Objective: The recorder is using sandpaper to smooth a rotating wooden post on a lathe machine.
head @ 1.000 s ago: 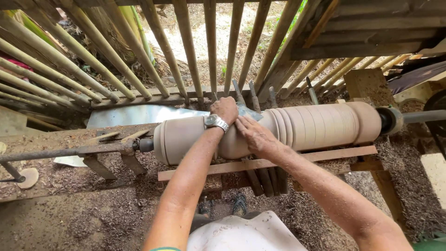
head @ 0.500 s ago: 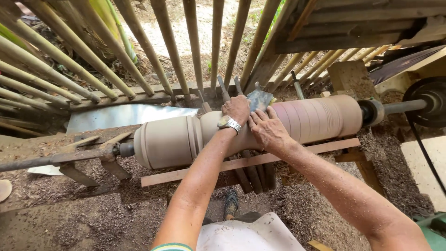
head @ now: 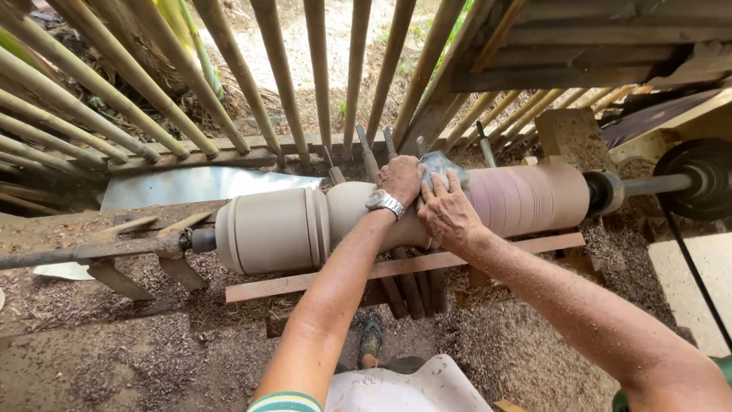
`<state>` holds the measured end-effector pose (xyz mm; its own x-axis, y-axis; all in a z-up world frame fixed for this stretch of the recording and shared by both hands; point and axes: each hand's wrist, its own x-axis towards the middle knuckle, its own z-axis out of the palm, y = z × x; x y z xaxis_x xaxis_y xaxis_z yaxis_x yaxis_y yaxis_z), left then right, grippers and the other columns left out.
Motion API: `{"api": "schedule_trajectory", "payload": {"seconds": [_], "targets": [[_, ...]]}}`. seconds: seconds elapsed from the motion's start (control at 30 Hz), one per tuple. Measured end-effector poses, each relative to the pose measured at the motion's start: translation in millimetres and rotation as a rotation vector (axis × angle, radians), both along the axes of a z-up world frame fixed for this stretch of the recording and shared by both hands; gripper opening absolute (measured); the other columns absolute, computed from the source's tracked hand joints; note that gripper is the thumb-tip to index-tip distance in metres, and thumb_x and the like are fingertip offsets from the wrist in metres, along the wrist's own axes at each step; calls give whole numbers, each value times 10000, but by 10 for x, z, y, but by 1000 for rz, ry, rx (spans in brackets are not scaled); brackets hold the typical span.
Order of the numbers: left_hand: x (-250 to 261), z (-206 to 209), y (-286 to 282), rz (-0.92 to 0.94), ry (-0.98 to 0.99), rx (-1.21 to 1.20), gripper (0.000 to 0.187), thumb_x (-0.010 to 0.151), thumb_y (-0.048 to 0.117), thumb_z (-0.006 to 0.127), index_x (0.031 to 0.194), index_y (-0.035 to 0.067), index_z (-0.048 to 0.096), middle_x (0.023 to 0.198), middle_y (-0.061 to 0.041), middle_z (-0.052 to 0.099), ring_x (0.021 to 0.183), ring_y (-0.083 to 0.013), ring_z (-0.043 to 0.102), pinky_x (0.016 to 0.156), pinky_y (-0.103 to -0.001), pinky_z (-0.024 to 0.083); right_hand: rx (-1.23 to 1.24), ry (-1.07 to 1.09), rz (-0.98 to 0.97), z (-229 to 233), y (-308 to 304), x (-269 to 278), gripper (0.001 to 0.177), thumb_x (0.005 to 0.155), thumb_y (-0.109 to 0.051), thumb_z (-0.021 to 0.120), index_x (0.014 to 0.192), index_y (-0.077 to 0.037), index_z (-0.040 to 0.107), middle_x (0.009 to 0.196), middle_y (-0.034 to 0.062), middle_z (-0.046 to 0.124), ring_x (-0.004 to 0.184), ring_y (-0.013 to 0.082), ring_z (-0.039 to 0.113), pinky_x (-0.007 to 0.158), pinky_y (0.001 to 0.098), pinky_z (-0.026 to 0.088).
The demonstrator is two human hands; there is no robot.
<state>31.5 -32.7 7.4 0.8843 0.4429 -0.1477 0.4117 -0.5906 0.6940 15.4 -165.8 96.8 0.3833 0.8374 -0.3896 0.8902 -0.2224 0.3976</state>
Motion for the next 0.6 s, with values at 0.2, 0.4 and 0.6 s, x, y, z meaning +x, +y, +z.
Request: {"api": "schedule_trajectory", "payload": {"seconds": [0.2, 0.4, 0.6], "targets": [[203, -91, 159, 138, -202, -498, 374, 976, 348, 688, 859, -1, 755, 721, -141, 739, 593, -233, 704, 561, -376, 577, 498, 77, 74, -145, -443, 537, 653, 836, -33, 667, 1481, -105, 602, 1545, 179, 493, 1383, 315, 493, 1148, 524, 374], [62, 556, 157, 71, -235, -1149, 281, 945, 334, 734, 896, 59, 701, 678, 32, 653, 517, -78, 587, 409, -268, 485, 718, 46, 176, -80, -575, 621, 495, 994, -52, 638, 1484, -73, 572, 1498, 151, 565, 1347, 305, 543, 1136, 465, 431], [405, -492, 125, -77, -385, -693, 457, 1039, 397, 651, 946, -27, 796, 861, -117, 762, 692, -132, 686, 658, -377, 551, 477, -11, 208, -307, -418, 507, 591, 895, -37, 666, 1464, -4, 508, 1458, 159, 563, 1227, 273, 584, 1002, 432, 489]]}}
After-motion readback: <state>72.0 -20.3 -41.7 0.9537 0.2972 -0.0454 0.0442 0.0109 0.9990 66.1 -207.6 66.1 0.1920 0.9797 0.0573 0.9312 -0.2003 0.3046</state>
